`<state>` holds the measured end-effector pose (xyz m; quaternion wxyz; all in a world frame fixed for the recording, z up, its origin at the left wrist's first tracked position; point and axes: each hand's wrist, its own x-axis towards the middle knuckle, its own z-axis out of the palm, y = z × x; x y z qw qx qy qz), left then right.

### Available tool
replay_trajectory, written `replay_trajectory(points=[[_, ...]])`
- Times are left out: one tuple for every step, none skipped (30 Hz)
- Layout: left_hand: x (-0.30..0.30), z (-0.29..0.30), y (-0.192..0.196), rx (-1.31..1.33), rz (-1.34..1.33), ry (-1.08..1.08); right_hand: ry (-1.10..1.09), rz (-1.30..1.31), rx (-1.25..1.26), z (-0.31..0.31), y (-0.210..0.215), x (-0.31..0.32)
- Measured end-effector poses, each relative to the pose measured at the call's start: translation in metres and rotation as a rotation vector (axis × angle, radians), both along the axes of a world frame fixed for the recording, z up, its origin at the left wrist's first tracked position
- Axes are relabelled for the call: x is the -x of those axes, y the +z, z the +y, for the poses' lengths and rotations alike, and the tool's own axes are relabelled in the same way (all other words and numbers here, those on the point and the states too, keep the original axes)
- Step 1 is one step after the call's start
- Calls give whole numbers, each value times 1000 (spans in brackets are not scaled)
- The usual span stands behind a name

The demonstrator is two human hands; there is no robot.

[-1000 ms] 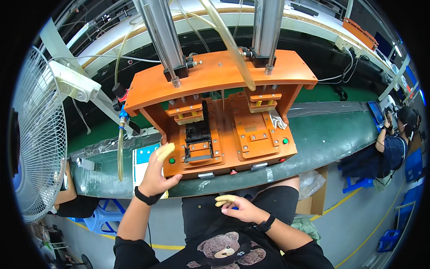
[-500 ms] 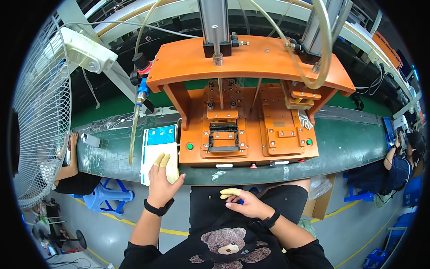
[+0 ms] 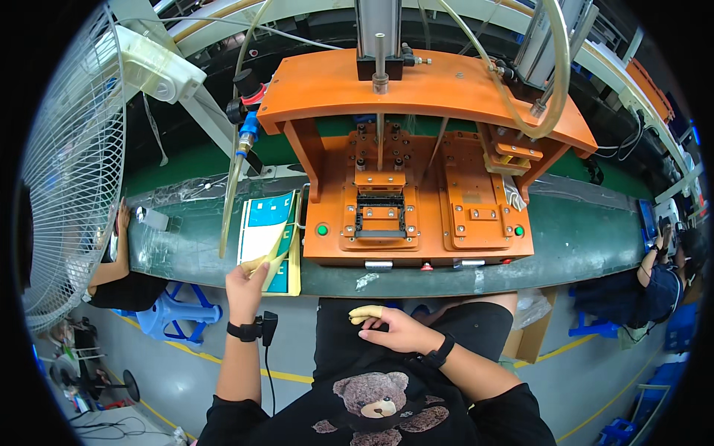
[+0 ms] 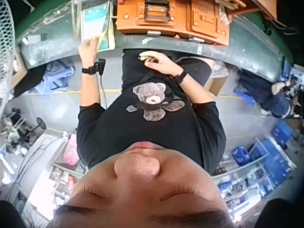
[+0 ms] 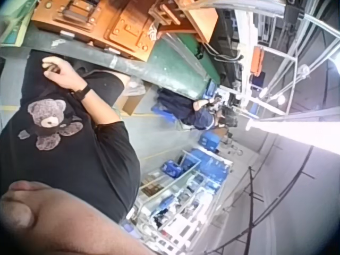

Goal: The recorder is placing small plastic and electronic parts into a pneumatic machine, which presses them together into a finished component.

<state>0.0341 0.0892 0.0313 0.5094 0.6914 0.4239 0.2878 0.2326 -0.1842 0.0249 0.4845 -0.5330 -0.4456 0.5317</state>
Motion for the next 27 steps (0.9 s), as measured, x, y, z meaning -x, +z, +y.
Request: replay_trajectory(points=[[5, 6, 2, 145, -91, 72, 21, -24, -5, 2, 0, 1], [8, 9, 4, 290, -181, 144, 18, -23, -11, 4, 1, 2], [9, 9, 7, 286, -178, 141, 30, -27, -21, 6, 1, 2], [10, 9, 12, 289, -275, 174, 42, -31, -31, 8, 0, 4], [11, 8, 17, 292, -371, 206, 39, -27, -36, 11, 0, 5], [12, 8, 21, 295, -468, 235, 52, -8, -46, 14, -2, 6], [18, 8, 25, 234, -438, 191, 66, 12, -56, 17, -3, 8], [21, 3, 28, 229, -434, 186, 61, 16, -62, 20, -5, 12], [18, -7, 35, 65, -375, 108, 56, 191, -49, 24, -7, 16], [16, -17, 40, -102, -316, 32, 53, 367, -40, 30, -9, 20], [15, -30, 39, -233, -315, -65, 64, 474, -86, 35, -14, 27], [13, -53, 51, -223, -202, -120, 54, 476, -92, 41, -8, 29], [18, -67, 39, -374, -136, -208, 17, 570, -86, 47, 5, 34], [8, -93, 52, -443, -107, -295, -28, 663, -77, 52, 12, 38], [-1, -113, 54, -518, -110, -391, -55, 722, -50, 59, 8, 42], [-4, -134, 54, -457, -88, -436, -157, 888, -34, 65, 7, 49], [-3, -147, 49, -553, 65, -505, -204, 888, 44, 68, 10, 48], [-7, -158, 47, -570, 107, -546, -257, 885, 120, 70, 14, 45], [-7, -160, 50, -582, 113, -573, -257, 885, 121, 69, 13, 43], [-7, -162, 53, -593, 119, -601, -285, 903, 131, 67, 12, 40], [-6, -161, 51, -591, 118, -601, -313, 921, 142, 63, 11, 37], [-4, -158, 49, -564, 30, -552, -315, 919, 144, 60, 11, 37], [-1, -155, 48, -536, -58, -501, -326, 775, 109, 56, 12, 36], [-3, -151, 50, -534, -61, -501, -336, 629, 74, 54, 16, 36], [-7, -145, 52, -648, -31, -417, -338, 626, 76, 50, 22, 34], [-14, -140, 55, -760, -1, -331, -295, 406, 20, 44, 29, 33], [-22, -139, 62, -751, -29, -323, -253, 188, -37, 39, 39, 30]])
